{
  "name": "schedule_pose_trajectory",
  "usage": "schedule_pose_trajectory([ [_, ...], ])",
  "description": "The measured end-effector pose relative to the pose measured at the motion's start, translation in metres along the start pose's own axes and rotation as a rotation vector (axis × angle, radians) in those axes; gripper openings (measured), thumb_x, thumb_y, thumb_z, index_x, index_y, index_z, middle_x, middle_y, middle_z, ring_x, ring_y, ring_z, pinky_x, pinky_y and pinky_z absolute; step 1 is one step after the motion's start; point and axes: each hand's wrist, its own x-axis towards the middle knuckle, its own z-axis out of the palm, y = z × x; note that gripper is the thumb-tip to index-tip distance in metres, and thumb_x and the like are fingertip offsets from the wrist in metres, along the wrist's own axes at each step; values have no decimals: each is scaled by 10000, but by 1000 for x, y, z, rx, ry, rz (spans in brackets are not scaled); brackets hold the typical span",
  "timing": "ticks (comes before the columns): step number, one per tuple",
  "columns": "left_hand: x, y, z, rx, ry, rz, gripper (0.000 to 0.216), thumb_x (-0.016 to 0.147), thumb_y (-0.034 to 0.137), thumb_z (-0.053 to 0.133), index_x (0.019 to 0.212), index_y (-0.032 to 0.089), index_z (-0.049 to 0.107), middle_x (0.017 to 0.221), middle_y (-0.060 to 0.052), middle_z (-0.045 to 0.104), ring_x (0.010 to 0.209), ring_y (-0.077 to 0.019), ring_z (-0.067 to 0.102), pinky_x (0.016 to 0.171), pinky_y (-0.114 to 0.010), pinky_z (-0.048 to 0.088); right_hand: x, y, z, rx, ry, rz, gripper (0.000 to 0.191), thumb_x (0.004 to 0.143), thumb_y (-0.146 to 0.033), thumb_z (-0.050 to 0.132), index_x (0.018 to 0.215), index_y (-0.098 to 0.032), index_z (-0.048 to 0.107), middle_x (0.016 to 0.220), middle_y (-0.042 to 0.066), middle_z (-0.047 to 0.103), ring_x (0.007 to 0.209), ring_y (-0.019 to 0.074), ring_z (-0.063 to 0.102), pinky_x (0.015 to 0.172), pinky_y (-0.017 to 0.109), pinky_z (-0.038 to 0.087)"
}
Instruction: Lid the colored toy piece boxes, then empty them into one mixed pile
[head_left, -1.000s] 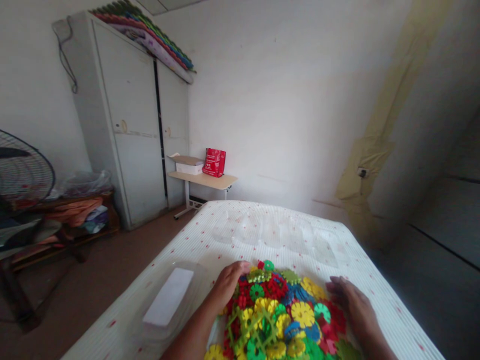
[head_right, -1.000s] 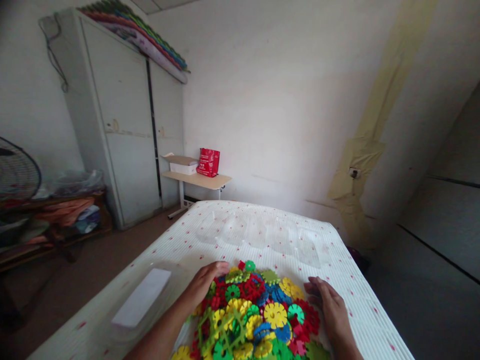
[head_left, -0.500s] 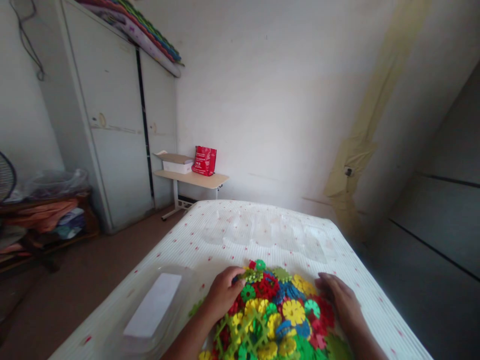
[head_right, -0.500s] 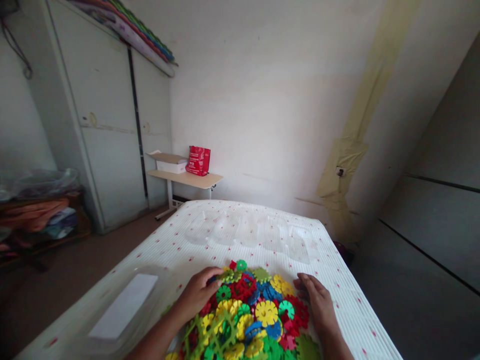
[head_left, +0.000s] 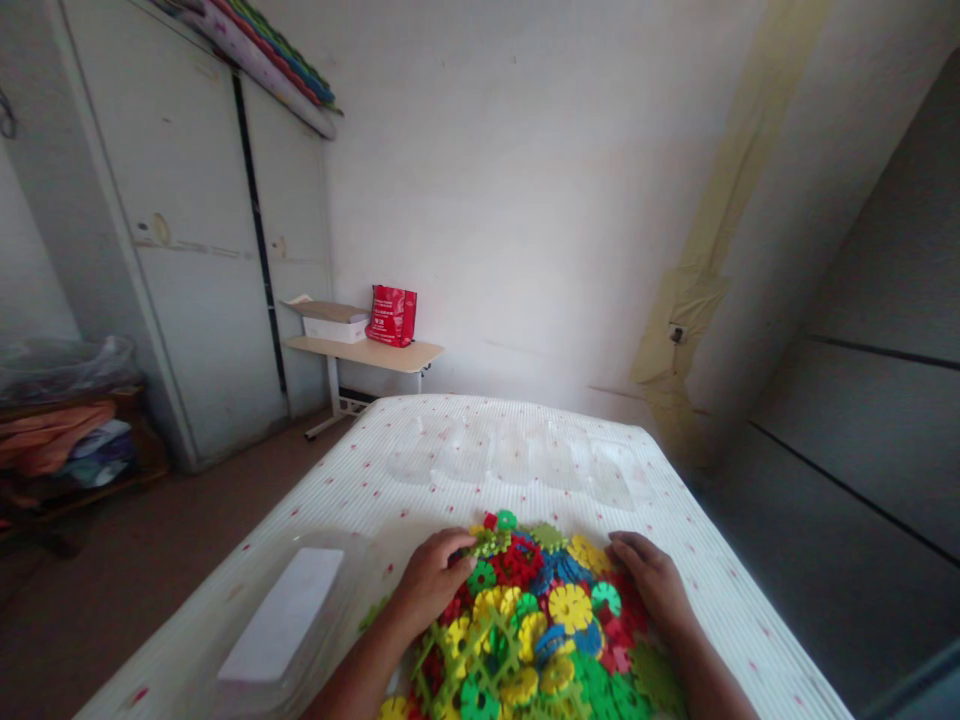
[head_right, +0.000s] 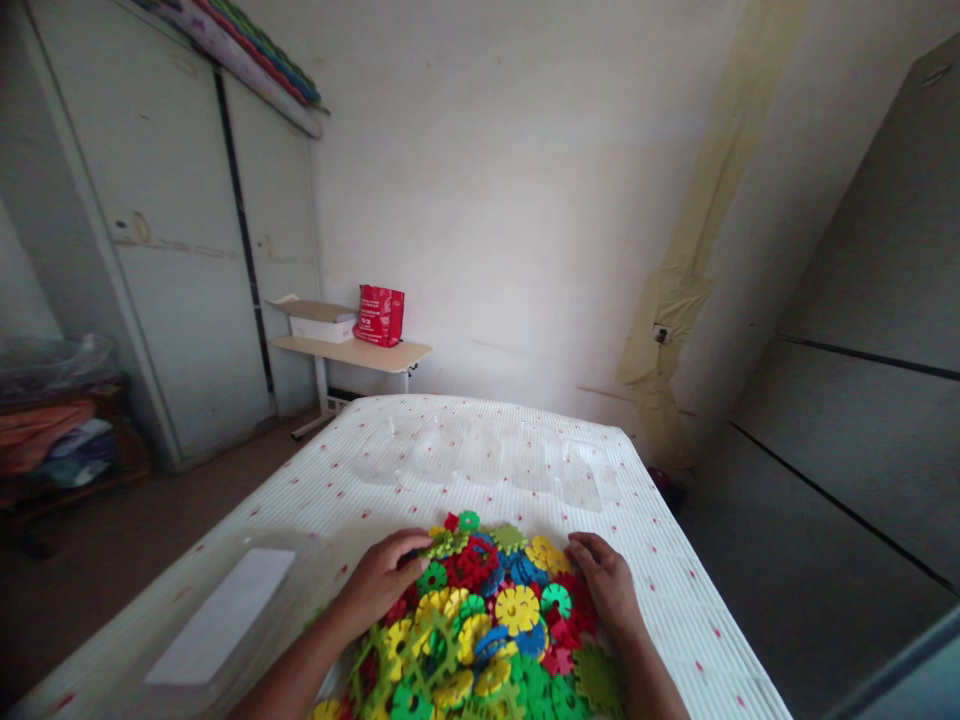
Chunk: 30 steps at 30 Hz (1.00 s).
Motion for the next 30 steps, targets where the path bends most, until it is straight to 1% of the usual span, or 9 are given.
schedule_pose_trajectory([
  [4,1,-3,1,-11,1,-7,307,703,207,560,986,171,672,1096,-79,669,1045,-202,584,949,-301,404,0,-4,-2,10,12,3,410,615,-534,630,801,-174,695,740,65,721,728,247,657,694,331,510],
  [8,2,-4,2,-19,3,-5,312,691,208,565,983,158,662,1043,-78,681,989,-195,602,902,-281,427,0,-3,-4,70,13,50,388,598,-503,645,808,-179,685,734,63,721,718,243,659,664,325,515],
  [12,2,-3,2,-21,14,0,284,688,211,558,945,149,662,980,-78,692,930,-190,616,854,-269,443,0,1,-3,107,-6,43,384,624,-498,639,841,-183,679,768,63,723,778,249,664,686,317,514],
  [15,1,-1,2,-20,23,9,251,707,221,535,908,150,668,924,-73,699,882,-187,624,815,-262,453,1,2,0,-14,-11,-12,381,631,-502,631,831,-182,688,805,56,723,810,249,653,727,311,499],
  [18,0,2,1,-23,31,26,232,758,253,490,868,167,676,855,-48,706,837,-179,629,767,-249,462,3,2,2,-159,-29,-82,381,646,-506,612,825,-180,697,820,52,721,803,248,640,732,310,485],
  [22,-1,5,-2,-30,59,55,268,814,304,442,843,186,682,791,-20,707,773,-164,630,719,-236,472,3,1,2,-208,-24,-122,380,661,-512,585,814,-184,700,821,53,723,810,253,639,745,314,480],
  [25,-1,3,-2,-30,109,78,289,830,301,430,926,185,677,884,-38,713,814,-163,634,755,-244,477,2,0,1,-217,-25,-113,367,660,-507,593,805,-189,704,823,47,725,810,254,640,760,320,477],
  [28,2,-1,0,-15,165,105,318,839,300,416,1001,188,667,1018,-63,693,945,-173,616,859,-271,459,2,0,1,-212,-18,-110,352,652,-505,605,786,-197,707,825,43,727,818,257,641,762,321,476],
  [30,3,-3,1,1,188,115,325,833,300,424,1006,191,676,1072,-74,676,1031,-186,588,929,-294,429,2,0,1,-198,-18,-108,353,649,-506,606,785,-196,705,816,44,726,806,258,641,741,321,480],
])
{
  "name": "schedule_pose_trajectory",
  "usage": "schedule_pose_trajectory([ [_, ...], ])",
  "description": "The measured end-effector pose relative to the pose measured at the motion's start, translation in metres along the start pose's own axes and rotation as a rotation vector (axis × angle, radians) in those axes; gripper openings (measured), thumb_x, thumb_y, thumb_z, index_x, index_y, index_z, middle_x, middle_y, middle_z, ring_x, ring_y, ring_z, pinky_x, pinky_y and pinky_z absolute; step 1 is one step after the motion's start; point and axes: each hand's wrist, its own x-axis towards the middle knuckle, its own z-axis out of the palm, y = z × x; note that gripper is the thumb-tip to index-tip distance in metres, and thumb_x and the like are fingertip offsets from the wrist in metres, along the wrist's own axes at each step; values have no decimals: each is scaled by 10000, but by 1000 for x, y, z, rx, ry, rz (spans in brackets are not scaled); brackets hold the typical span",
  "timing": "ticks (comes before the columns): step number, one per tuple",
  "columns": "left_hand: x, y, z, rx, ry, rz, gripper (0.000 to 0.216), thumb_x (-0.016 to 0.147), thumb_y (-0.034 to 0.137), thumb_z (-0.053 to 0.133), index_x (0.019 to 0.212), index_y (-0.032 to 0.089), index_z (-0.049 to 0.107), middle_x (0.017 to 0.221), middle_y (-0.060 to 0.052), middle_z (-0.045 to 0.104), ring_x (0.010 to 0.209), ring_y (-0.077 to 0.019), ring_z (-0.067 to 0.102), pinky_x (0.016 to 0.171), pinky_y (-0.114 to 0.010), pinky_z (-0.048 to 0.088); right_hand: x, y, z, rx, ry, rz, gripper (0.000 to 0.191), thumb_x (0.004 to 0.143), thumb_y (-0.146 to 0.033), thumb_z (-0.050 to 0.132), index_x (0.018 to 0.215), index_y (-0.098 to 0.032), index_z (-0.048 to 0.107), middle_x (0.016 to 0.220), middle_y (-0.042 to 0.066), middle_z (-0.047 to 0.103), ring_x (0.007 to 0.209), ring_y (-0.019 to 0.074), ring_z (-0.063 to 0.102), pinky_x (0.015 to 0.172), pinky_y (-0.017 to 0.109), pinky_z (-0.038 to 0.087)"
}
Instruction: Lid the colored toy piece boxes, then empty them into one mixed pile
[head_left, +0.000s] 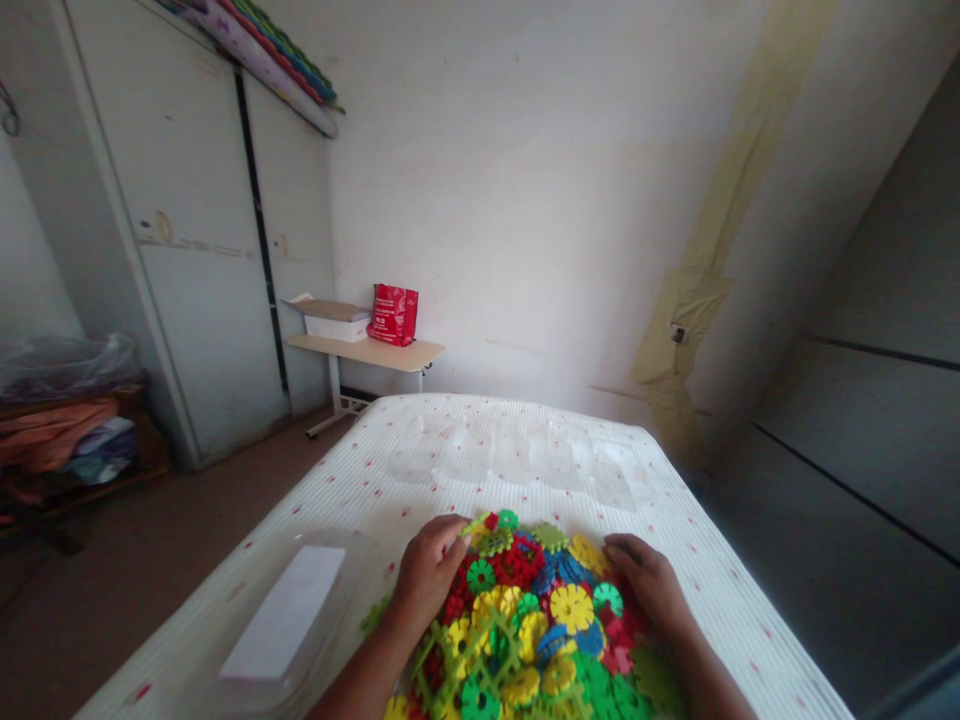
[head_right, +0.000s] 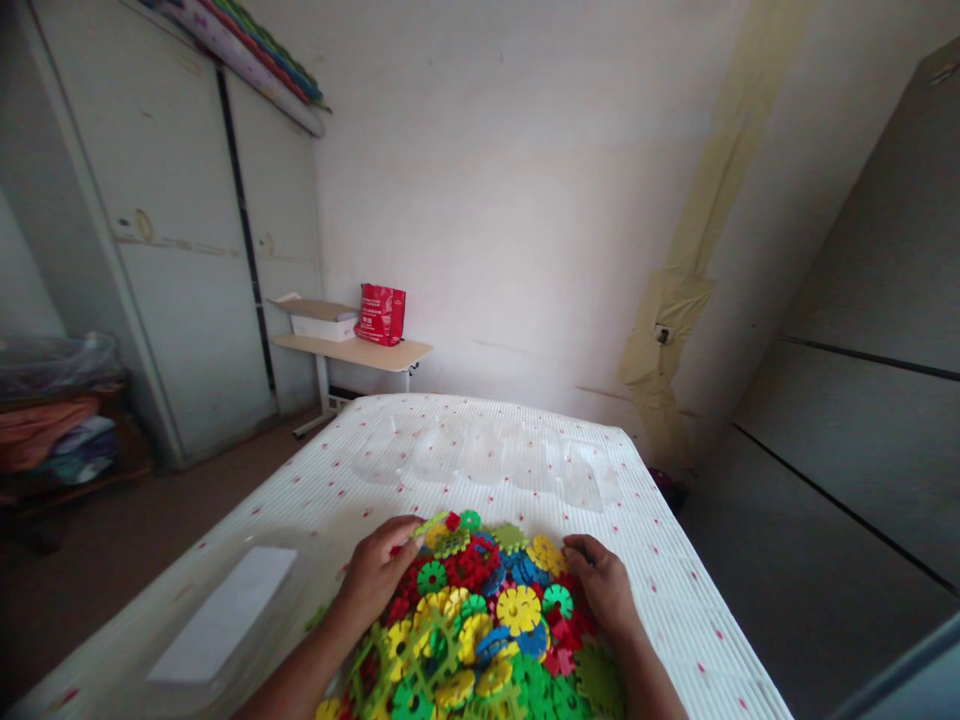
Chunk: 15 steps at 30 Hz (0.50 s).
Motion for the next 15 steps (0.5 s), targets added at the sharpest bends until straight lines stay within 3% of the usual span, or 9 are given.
schedule_pose_trajectory([
  [7,-4,19,2,183,-282,49,365,705,257,610,1062,304,670,1161,-27,657,1095,-239,563,976,-401,366,0,0,1,-6,8,-7,335,651,-486,603,784,-194,701,805,44,724,798,261,636,737,327,480],
  [10,-5,26,2,257,-310,16,365,723,270,603,1083,306,653,1204,-29,631,1130,-244,534,978,-414,334,1,2,1,-6,-3,-2,335,654,-484,602,789,-193,699,800,42,723,797,258,638,739,326,479],
  [15,-2,30,3,287,-286,-7,295,698,264,635,989,283,678,1092,-16,676,1055,-214,561,929,-342,349,1,2,2,-18,4,-11,332,657,-479,595,787,-191,696,801,42,723,794,258,641,743,331,475],
])
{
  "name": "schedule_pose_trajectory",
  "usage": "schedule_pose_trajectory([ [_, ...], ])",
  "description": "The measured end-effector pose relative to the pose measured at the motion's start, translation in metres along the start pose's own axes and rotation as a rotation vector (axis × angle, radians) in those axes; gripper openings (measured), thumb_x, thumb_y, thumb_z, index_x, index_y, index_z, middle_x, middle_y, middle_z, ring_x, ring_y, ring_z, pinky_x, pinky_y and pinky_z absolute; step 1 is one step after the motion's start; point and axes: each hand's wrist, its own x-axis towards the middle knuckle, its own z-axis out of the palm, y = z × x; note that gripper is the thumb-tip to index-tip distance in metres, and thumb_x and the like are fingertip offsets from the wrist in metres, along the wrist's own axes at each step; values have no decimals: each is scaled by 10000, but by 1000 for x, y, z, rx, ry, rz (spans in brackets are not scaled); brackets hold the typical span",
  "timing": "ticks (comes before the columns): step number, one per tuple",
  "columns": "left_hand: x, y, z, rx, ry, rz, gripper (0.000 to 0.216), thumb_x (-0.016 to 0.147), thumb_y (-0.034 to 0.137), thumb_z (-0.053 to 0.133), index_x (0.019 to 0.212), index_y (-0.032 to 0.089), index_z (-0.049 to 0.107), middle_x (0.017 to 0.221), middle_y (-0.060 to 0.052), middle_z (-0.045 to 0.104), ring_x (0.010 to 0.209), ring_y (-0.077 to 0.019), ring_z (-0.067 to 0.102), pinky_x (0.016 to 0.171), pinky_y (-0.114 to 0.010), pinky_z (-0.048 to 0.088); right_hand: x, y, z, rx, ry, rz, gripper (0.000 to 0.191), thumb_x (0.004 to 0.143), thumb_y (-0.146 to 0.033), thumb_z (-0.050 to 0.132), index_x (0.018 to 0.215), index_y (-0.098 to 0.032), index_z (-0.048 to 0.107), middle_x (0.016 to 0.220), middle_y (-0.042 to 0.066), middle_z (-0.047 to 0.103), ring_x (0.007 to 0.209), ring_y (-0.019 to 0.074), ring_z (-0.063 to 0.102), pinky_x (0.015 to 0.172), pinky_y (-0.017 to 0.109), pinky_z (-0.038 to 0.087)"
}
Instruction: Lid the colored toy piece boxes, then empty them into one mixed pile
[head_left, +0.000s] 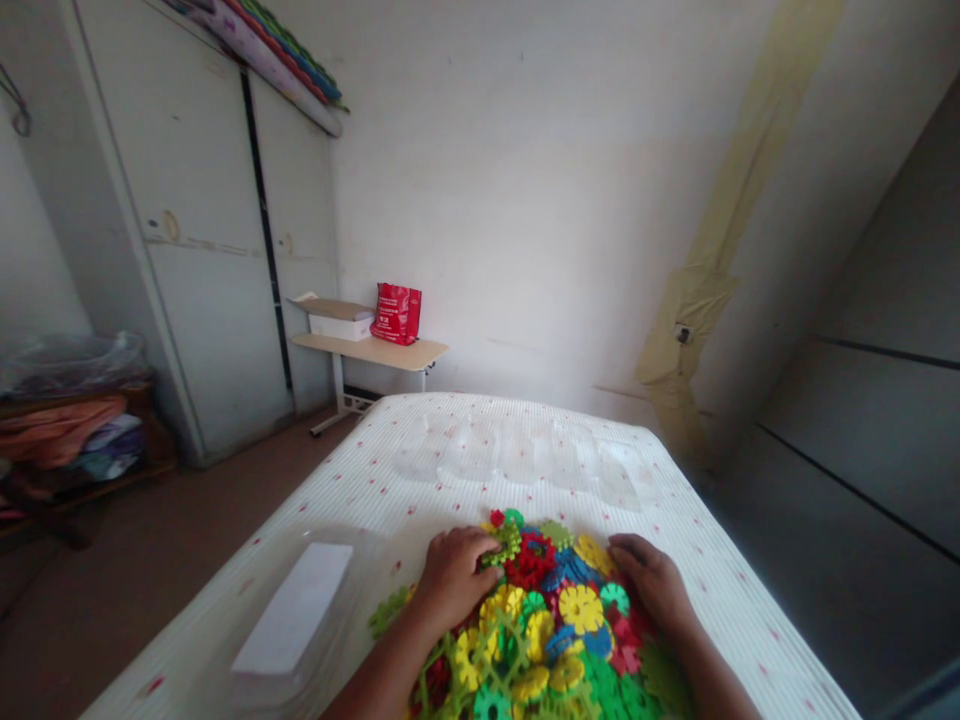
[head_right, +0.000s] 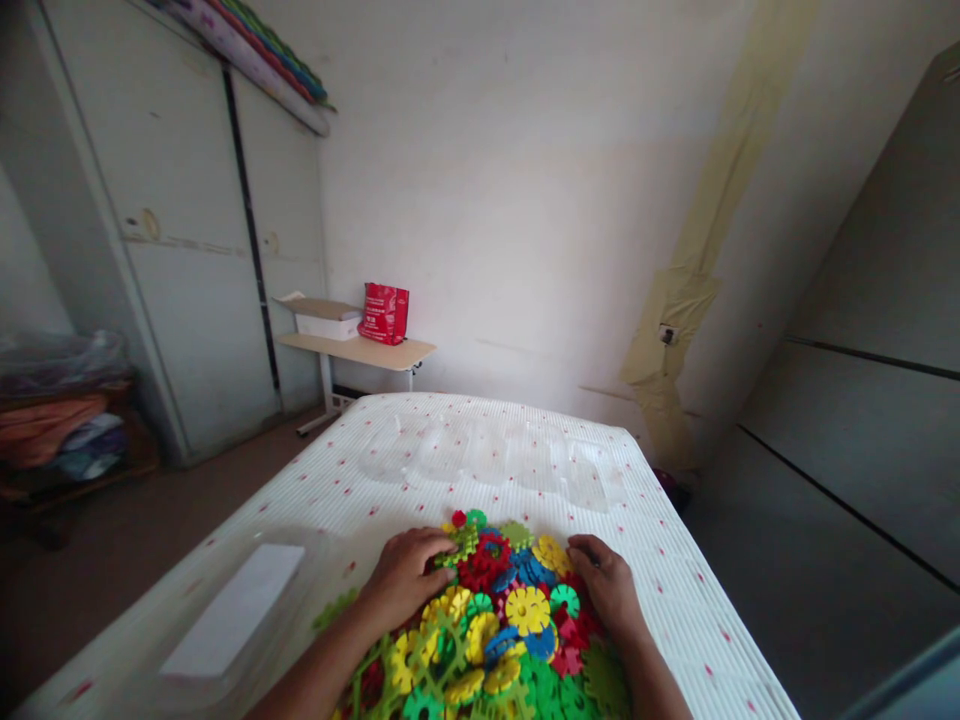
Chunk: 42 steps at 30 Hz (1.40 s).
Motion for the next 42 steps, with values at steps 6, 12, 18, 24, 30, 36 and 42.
schedule_pose_trajectory([
  [6,3,-3,5,1,36,-22,217,668,245,655,883,257,682,994,-9,688,980,-194,576,874,-307,367,-3,-9,-1,-10,15,1,328,640,-484,602,769,-197,694,782,38,722,773,258,639,723,330,481],
  [12,3,-6,9,4,95,-9,140,660,210,650,799,226,654,931,-19,668,941,-190,567,840,-304,370,-2,-6,-1,-4,17,-8,322,648,-480,612,777,-197,699,782,35,724,763,251,641,720,324,482],
  [18,3,-4,8,16,135,18,114,630,203,653,740,218,627,827,-11,629,861,-192,554,785,-302,369,-2,-5,-1,-14,-1,7,334,660,-477,597,804,-192,694,805,40,723,792,254,641,733,319,477],
  [24,3,-7,9,-1,145,33,142,611,197,661,744,225,617,828,-11,627,869,-202,557,815,-315,378,-2,-4,-1,3,7,-28,317,661,-470,608,791,-198,705,802,37,726,777,251,644,731,320,481],
  [30,2,-10,10,-65,150,15,578,632,211,658,1191,246,515,1171,-52,603,1095,-230,518,965,-360,346,-1,1,0,-9,-2,-3,329,675,-479,605,820,-199,700,824,34,726,809,254,644,752,320,476],
  [36,7,-2,-1,-54,145,65,384,695,249,608,1078,221,605,1051,-47,639,1020,-207,562,911,-323,399,0,3,0,-17,4,-14,320,681,-473,601,809,-197,699,810,35,723,791,252,640,740,320,474],
  [42,17,7,-9,37,109,6,329,770,318,558,1080,222,612,1052,-42,680,985,-191,603,880,-294,406,2,8,0,-3,-22,-13,326,689,-471,591,824,-193,695,824,41,723,799,256,640,770,342,473],
])
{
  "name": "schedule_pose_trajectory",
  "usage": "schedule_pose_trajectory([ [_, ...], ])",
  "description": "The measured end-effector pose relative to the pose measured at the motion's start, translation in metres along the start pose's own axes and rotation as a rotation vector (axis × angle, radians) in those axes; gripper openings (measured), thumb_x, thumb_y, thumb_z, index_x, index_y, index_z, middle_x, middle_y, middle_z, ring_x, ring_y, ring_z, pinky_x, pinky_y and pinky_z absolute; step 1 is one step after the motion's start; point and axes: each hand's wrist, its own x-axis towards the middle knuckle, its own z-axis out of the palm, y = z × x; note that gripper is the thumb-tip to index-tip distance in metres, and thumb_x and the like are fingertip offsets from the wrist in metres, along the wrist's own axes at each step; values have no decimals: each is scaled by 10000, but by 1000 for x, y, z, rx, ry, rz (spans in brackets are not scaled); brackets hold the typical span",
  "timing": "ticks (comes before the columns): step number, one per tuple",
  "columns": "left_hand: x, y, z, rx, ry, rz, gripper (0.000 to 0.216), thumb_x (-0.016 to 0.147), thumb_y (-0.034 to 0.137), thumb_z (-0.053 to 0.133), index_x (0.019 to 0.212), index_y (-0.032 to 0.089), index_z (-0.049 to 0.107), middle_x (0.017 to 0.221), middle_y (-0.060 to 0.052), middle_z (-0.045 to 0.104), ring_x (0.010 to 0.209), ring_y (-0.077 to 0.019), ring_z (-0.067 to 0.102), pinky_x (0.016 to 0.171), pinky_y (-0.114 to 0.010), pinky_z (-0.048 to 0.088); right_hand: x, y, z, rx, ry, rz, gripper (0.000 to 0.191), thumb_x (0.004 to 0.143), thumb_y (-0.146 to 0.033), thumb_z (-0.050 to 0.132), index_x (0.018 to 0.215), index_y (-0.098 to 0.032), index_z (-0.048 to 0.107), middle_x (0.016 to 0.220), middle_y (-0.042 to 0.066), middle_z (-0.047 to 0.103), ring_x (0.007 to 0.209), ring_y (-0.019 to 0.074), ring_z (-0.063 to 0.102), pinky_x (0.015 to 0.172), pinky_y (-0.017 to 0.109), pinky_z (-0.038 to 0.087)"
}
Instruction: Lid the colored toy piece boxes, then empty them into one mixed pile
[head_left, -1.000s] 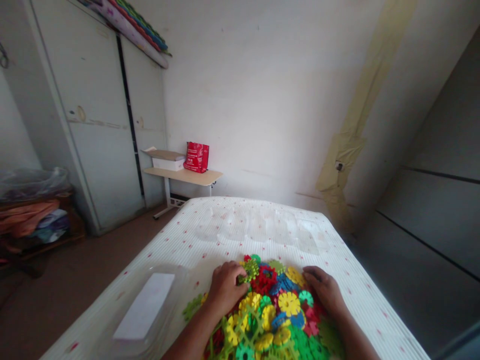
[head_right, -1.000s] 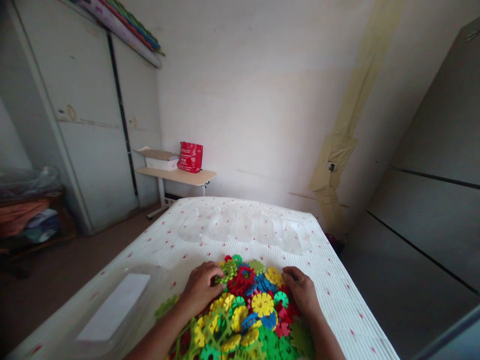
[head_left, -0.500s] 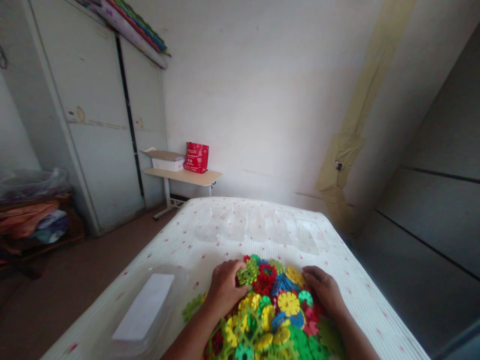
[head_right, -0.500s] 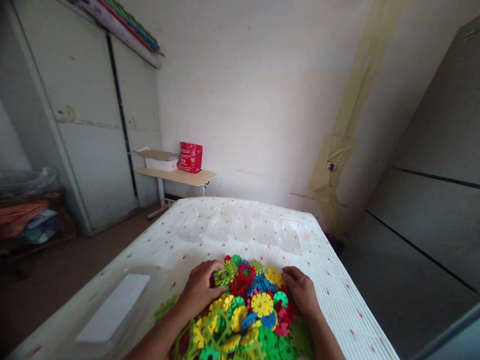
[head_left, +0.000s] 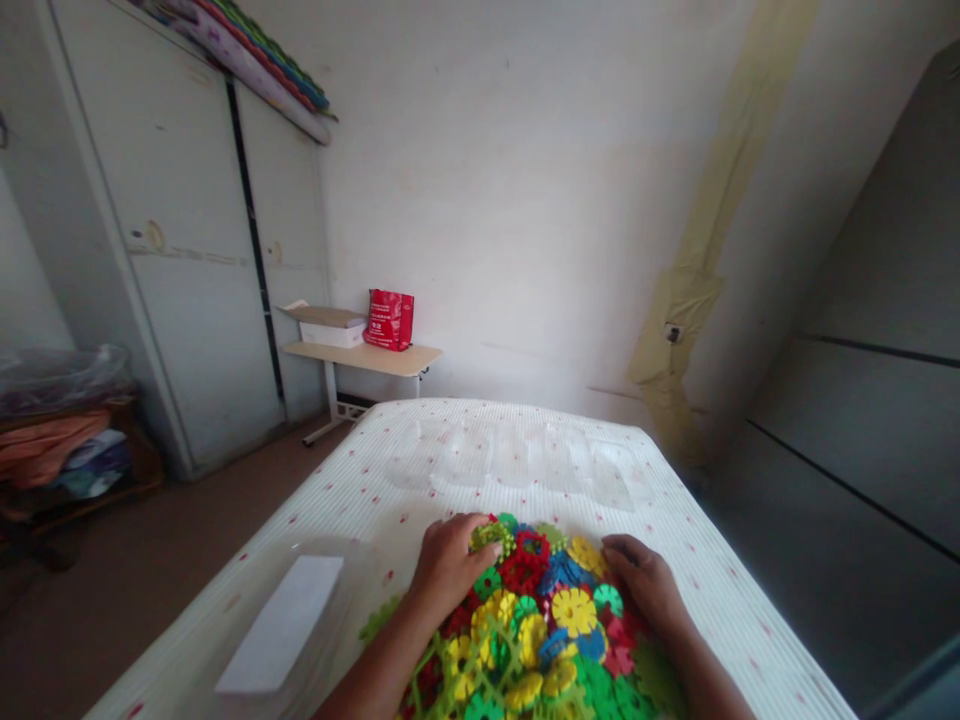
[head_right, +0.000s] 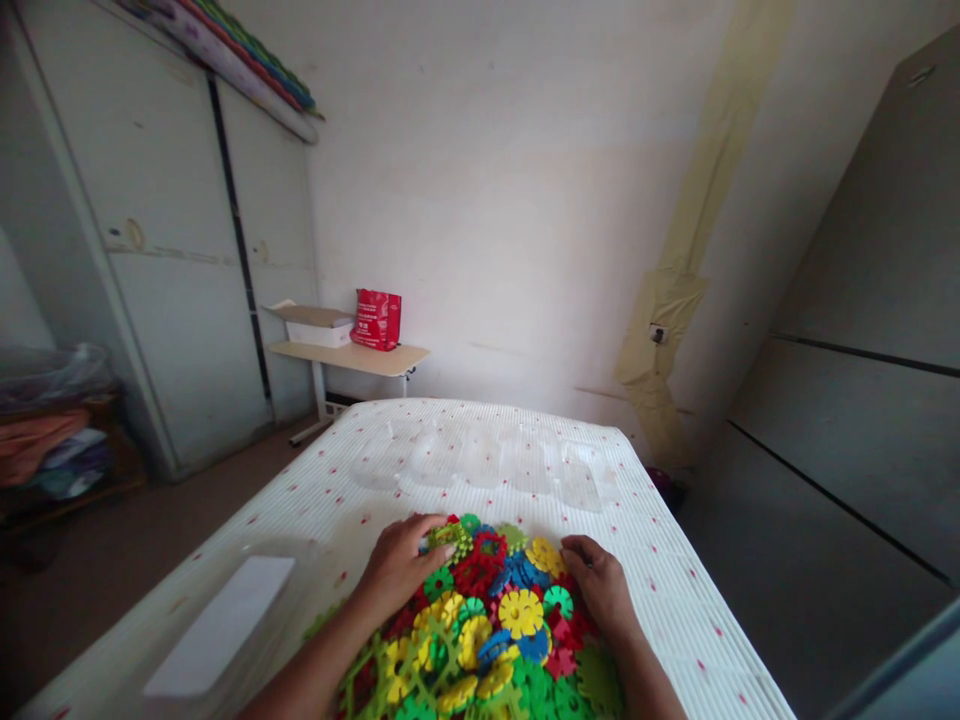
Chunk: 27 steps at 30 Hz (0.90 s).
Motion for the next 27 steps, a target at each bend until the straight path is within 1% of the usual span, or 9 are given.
schedule_pose_trajectory([
  [3,3,3,4,48,-48,-11,330,774,368,553,1059,219,628,1019,-55,694,958,-210,619,857,-310,408,0,-1,0,4,11,4,319,684,-463,588,818,-195,697,814,40,723,787,255,642,758,341,476],
  [8,4,5,11,110,-111,-38,391,670,417,652,1006,218,653,975,-69,695,968,-267,602,839,-361,394,-1,-5,0,-19,17,-8,337,684,-459,565,820,-182,699,824,45,724,801,249,645,753,325,475],
  [14,5,-3,15,70,-121,-71,360,669,337,646,1021,264,630,1019,5,682,956,-181,596,818,-273,393,-1,-7,-1,-58,9,10,375,694,-469,548,860,-165,692,861,65,723,814,251,644,772,336,476],
  [18,5,-5,18,43,-88,-75,324,630,293,661,945,244,607,936,15,677,887,-160,601,763,-243,397,-2,-7,-1,-74,-9,-18,383,723,-471,519,879,-160,682,876,67,721,825,247,646,774,330,479],
  [22,6,-4,18,41,-31,-61,267,604,233,640,853,223,544,840,13,635,813,-160,577,710,-242,393,-4,-9,0,-90,-17,-43,364,746,-441,499,892,-157,674,893,68,717,841,236,646,786,319,481],
  [25,6,-4,16,8,40,-28,267,587,195,628,822,217,502,809,7,608,787,-162,558,719,-252,402,-5,-13,-1,-107,-10,-62,328,753,-415,497,879,-170,676,892,67,714,836,230,645,789,320,482],
  [27,6,-3,13,-43,107,9,279,582,175,624,822,214,488,811,1,600,790,-166,555,745,-266,415,-7,-19,-2,-142,40,-101,333,757,-422,498,885,-172,676,902,79,707,818,229,643,769,324,486],
])
